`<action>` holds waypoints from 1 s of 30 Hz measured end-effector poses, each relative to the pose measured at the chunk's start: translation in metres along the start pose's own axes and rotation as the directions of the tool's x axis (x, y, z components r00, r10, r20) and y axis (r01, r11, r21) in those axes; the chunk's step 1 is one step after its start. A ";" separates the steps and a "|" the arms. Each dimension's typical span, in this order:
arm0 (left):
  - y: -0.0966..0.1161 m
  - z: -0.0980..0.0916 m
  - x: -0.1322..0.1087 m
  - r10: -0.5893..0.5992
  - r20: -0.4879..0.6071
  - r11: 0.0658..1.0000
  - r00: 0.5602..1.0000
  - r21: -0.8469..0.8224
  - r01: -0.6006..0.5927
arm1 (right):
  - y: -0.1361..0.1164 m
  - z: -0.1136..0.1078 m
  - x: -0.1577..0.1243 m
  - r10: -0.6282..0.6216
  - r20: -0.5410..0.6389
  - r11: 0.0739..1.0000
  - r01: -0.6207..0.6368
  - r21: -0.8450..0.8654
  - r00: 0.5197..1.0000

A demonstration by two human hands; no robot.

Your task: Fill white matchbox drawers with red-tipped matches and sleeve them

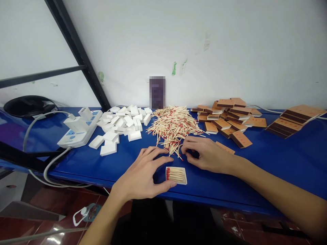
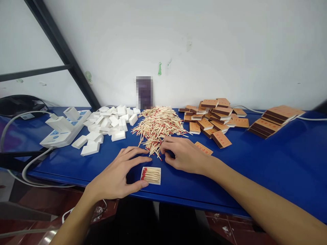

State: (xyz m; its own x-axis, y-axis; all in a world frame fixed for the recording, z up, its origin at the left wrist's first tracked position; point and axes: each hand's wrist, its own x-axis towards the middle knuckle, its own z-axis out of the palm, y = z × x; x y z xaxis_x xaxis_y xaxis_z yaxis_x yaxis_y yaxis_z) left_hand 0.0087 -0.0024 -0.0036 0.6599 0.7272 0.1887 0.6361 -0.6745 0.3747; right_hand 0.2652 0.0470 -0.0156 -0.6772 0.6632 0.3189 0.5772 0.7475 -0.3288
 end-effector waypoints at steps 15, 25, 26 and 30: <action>0.000 0.001 0.000 0.028 -0.013 0.999 1.000 -0.023 -0.029 | -0.013 0.008 0.003 -0.102 0.054 0.994 0.099 0.053 0.993; 0.000 0.001 0.003 0.018 -0.032 1.000 0.999 0.006 -0.017 | -0.015 0.006 0.003 -0.028 0.065 0.998 0.024 0.056 0.998; 0.000 0.001 0.003 0.018 -0.035 1.000 0.999 0.008 -0.018 | -0.015 0.005 0.003 -0.023 0.063 0.998 0.019 0.064 0.998; 0.000 0.001 0.003 0.022 -0.052 1.000 0.998 0.009 -0.021 | -0.014 0.002 0.001 -0.015 0.058 0.996 0.010 0.083 0.998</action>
State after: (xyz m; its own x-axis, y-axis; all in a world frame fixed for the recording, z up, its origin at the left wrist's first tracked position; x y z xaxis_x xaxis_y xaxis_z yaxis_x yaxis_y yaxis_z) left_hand 0.0112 -0.0008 -0.0040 0.6518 0.7182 0.2438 0.6256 -0.6908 0.3624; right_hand 0.2558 0.0369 -0.0127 -0.7113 0.6483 0.2716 0.5301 0.7485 -0.3983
